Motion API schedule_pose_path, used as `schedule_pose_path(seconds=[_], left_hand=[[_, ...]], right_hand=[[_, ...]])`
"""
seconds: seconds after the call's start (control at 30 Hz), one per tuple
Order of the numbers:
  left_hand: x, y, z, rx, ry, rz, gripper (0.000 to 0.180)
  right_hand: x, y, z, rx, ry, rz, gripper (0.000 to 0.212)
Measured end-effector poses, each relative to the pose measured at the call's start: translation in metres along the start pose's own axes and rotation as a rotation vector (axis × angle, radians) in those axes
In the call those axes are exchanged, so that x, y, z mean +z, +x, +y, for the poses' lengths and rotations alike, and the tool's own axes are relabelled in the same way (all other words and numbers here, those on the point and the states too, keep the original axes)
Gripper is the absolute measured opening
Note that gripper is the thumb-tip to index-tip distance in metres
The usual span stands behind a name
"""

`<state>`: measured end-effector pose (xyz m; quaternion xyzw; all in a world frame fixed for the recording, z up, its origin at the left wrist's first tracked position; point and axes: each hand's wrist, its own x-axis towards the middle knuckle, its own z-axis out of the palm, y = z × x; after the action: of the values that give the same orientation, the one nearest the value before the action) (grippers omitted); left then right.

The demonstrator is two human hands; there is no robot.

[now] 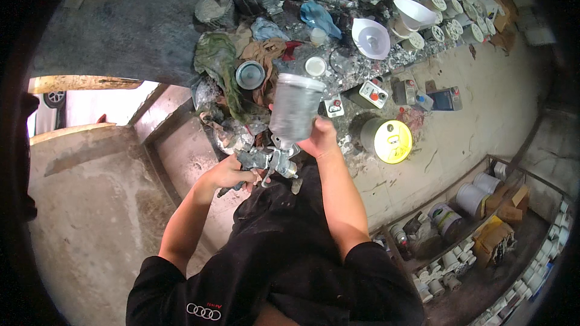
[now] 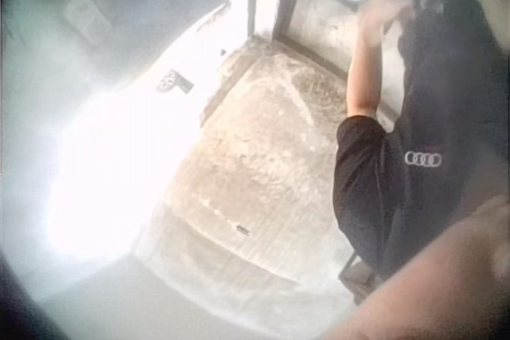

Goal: The person disassembles a paint sprayer, rinses its components in a bucket, and uses a spray can to clean the parts. They reassemble the sprayer and wipe a white car with a cloth.

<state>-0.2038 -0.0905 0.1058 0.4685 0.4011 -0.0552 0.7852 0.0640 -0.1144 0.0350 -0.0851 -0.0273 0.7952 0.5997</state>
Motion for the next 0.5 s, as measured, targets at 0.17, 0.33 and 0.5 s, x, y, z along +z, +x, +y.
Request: schedule_pose_path(seconds=[0.17,0.33,0.5], left_hand=[[-0.013,0.001,-0.002,0.085,-0.031,-0.019,0.014],[-0.032,0.012,-0.024,-0.020,0.147,0.241,0.015],[-0.037,0.021,-0.047,-0.067,0.223,0.471,0.027]], right_hand=[[-0.019,0.010,0.006,-0.128,-0.207,0.142,0.079],[-0.038,0.038,-0.005,-0.197,-0.553,0.557,0.071],[-0.063,0.087,-0.011,-0.152,-1.304,0.955,0.080]])
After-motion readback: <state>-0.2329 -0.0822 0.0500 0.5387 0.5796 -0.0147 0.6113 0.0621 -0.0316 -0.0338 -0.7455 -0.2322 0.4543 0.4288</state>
